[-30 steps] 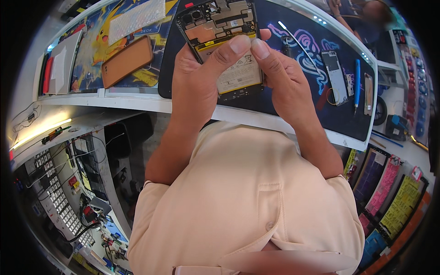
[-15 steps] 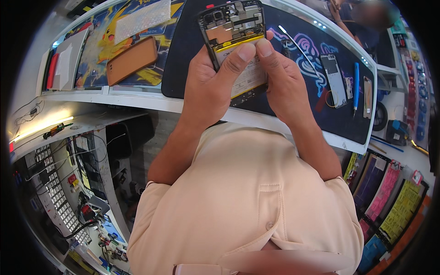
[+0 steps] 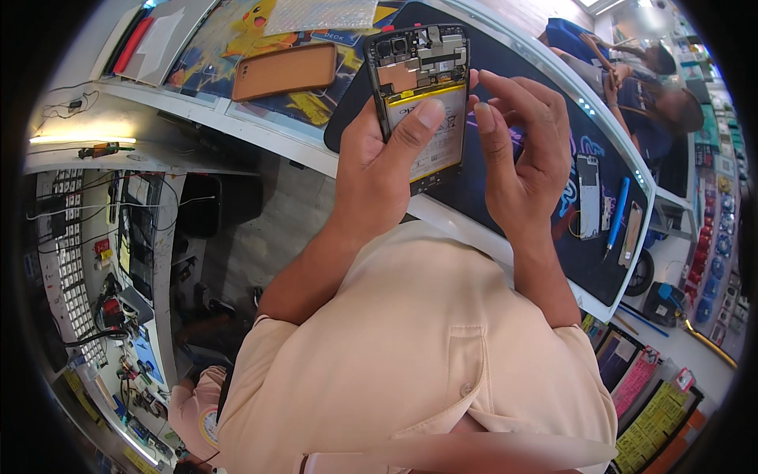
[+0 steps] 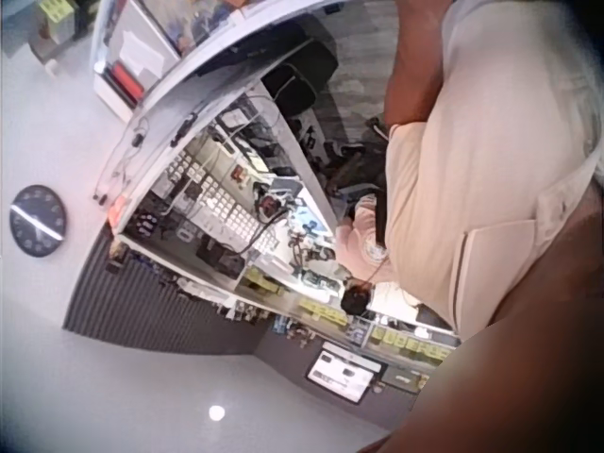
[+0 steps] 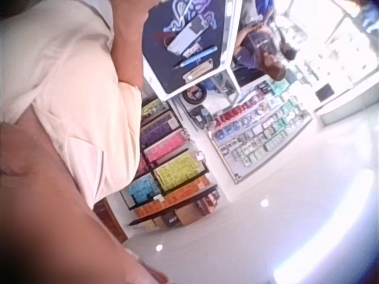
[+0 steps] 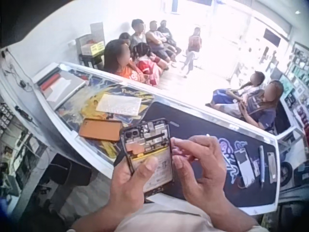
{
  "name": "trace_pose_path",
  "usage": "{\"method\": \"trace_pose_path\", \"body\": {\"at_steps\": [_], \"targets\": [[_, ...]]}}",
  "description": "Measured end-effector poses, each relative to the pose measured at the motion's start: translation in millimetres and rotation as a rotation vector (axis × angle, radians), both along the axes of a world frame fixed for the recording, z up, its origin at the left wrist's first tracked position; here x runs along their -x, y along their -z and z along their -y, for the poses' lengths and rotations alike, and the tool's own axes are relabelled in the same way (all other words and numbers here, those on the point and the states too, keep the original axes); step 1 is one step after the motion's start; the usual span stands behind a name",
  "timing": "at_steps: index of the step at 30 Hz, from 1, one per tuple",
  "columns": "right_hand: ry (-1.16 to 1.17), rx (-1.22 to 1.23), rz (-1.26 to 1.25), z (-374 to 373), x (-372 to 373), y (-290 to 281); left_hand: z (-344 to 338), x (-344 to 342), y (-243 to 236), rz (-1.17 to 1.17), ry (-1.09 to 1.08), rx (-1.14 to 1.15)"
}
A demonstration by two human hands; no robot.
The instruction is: The person disassembles a smartphone, removes the back cover, and detaches internal ribbon cables. They then place a new battery into the chassis, reconnect the cables, and use a heat gun and screwdriver to reassemble the device.
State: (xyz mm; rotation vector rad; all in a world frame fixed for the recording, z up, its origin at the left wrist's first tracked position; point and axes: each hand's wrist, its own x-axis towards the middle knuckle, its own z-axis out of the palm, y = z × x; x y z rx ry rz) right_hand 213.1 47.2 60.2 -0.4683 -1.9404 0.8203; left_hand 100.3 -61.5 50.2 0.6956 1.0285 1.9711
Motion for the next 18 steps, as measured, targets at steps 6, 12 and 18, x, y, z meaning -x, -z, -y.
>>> {"method": "trace_pose_path", "body": {"at_steps": [6, 12, 18], "targets": [[-0.141, -0.207, -0.009, -3, 6, -3, 14, -4, -9, -0.01, -0.125, 0.061], [-0.165, -0.231, -0.05, -3, 7, 0, 15, -6, -10, -0.098, -0.154, 0.06], [-0.109, -0.302, 0.08, -6, 2, -4, 9, -8, -11, -0.143, -0.146, 0.064]]}}
